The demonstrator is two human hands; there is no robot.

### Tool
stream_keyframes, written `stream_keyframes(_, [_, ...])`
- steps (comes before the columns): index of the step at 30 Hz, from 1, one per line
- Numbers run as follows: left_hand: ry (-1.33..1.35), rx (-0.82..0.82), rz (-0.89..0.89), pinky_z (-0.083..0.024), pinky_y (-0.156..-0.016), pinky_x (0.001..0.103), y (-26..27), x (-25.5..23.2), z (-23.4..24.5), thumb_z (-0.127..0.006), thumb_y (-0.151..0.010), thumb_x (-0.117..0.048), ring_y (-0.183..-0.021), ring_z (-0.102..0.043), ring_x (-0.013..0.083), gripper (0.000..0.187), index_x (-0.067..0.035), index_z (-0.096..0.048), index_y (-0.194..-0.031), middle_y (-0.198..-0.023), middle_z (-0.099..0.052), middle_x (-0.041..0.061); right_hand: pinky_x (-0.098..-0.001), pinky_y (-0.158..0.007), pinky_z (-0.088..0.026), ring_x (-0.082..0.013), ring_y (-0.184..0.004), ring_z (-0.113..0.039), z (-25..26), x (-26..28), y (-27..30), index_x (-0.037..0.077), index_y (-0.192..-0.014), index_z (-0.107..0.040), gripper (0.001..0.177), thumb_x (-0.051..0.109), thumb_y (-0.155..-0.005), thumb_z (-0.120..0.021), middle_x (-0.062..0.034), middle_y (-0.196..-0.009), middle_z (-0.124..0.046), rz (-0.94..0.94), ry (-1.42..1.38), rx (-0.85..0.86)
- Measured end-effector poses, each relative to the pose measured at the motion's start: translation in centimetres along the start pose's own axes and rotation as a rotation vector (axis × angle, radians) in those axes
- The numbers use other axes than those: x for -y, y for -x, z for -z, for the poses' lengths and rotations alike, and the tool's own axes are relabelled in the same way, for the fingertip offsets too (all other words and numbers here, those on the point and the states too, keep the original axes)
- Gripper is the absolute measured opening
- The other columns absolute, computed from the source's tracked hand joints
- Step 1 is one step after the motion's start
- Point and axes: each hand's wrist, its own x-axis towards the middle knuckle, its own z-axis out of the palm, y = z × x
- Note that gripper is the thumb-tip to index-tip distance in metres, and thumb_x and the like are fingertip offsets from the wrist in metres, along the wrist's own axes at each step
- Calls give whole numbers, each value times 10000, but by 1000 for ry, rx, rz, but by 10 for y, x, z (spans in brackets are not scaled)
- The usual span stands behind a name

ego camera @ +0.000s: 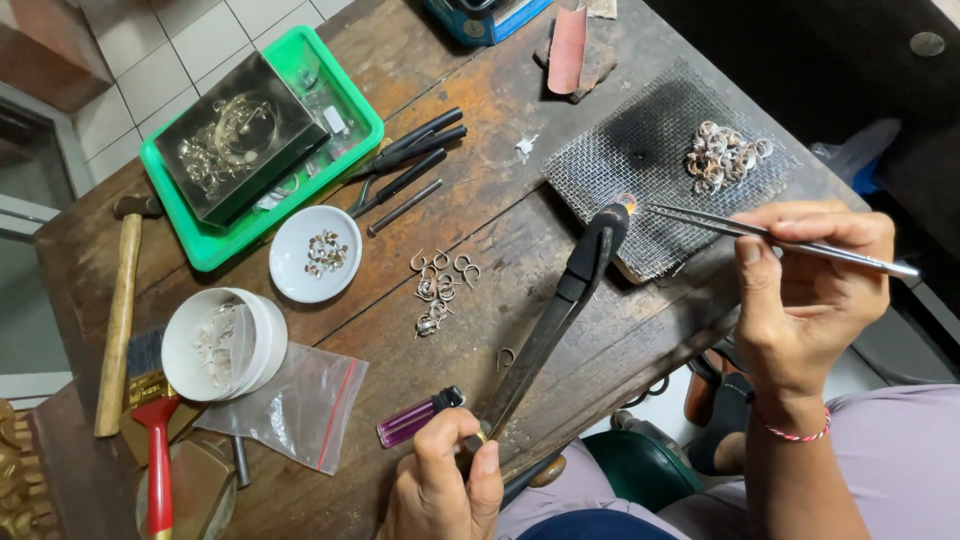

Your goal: Soldering small metal rings using a torch and tweezers on a workbench to create jewelry

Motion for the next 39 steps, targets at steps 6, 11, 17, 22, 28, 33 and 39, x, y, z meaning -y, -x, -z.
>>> stream_keyframes(6, [77,-84,-83,-558,-573,310,-1,-2,0,-546,-909,-435,-655,-734,179,268,-255,-616,-1095,-883,-779,-125,-369,-948,-502,-334,-991,-652,0,-17,5,14,-1124,-412,239,-22,-1076,-643,-262,-1037,-580,55,-31,-13])
stream_keyframes(11, [49,-101,-38,-536,-568,332,1,-7,-3,-505,-895,-487,-632,-704,180,273,-291,-617,-1049,-820,-759,-172,-361,-934,-486,-328,-967,-639,-1,-22,6,28,-1117,-405,253,20,-1075,-655,-259,-1013,-579,58,-45,-34])
stream_keyframes(17, [89,-107,-49,-545,-588,308,0,-11,0,-523,-894,-435,-614,-675,194,246,-264,-613,-1045,-848,-762,-148,-367,-935,-502,-330,-967,-639,-1,-20,6,24,-1111,-391,259,7,-1079,-647,-270,-1016,-585,58,-37,-16])
stream_keyframes(22, [64,-142,-68,-533,-579,305,0,-8,-3,-519,-892,-449,-587,-657,182,244,-274,-618,-1031,-807,-754,-149,-354,-894,-503,-328,-947,-643,-2,-22,8,19,-1104,-401,262,2,-1073,-660,-269,-999,-583,46,-39,-30])
stream_keyframes(28, [156,-298,-85,-531,-549,300,5,8,-28,-523,-917,-464,-574,-668,191,260,-237,-613,-1005,-814,-750,-100,-329,-870,-494,-288,-912,-615,-6,-20,10,30,-1079,-414,243,30,-1051,-655,-248,-988,-591,60,-24,-80])
stream_keyframes(33, [358,-308,11,-458,-528,259,13,41,-63,-524,-873,-533,-489,-515,135,391,-183,-593,-1034,-772,-702,-89,-336,-861,-523,-298,-905,-642,-13,-14,11,35,-1060,-449,193,3,-1002,-630,-248,-973,-619,102,-38,-91])
stream_keyframes(39, [666,-292,41,-362,-613,217,24,72,-102,-633,-828,-357,-657,-426,64,344,-105,-548,-1048,-945,-619,-10,-327,-829,-499,-254,-863,-594,-18,-20,10,70,-1035,-451,198,65,-982,-641,-182,-919,-585,123,-83,-197])
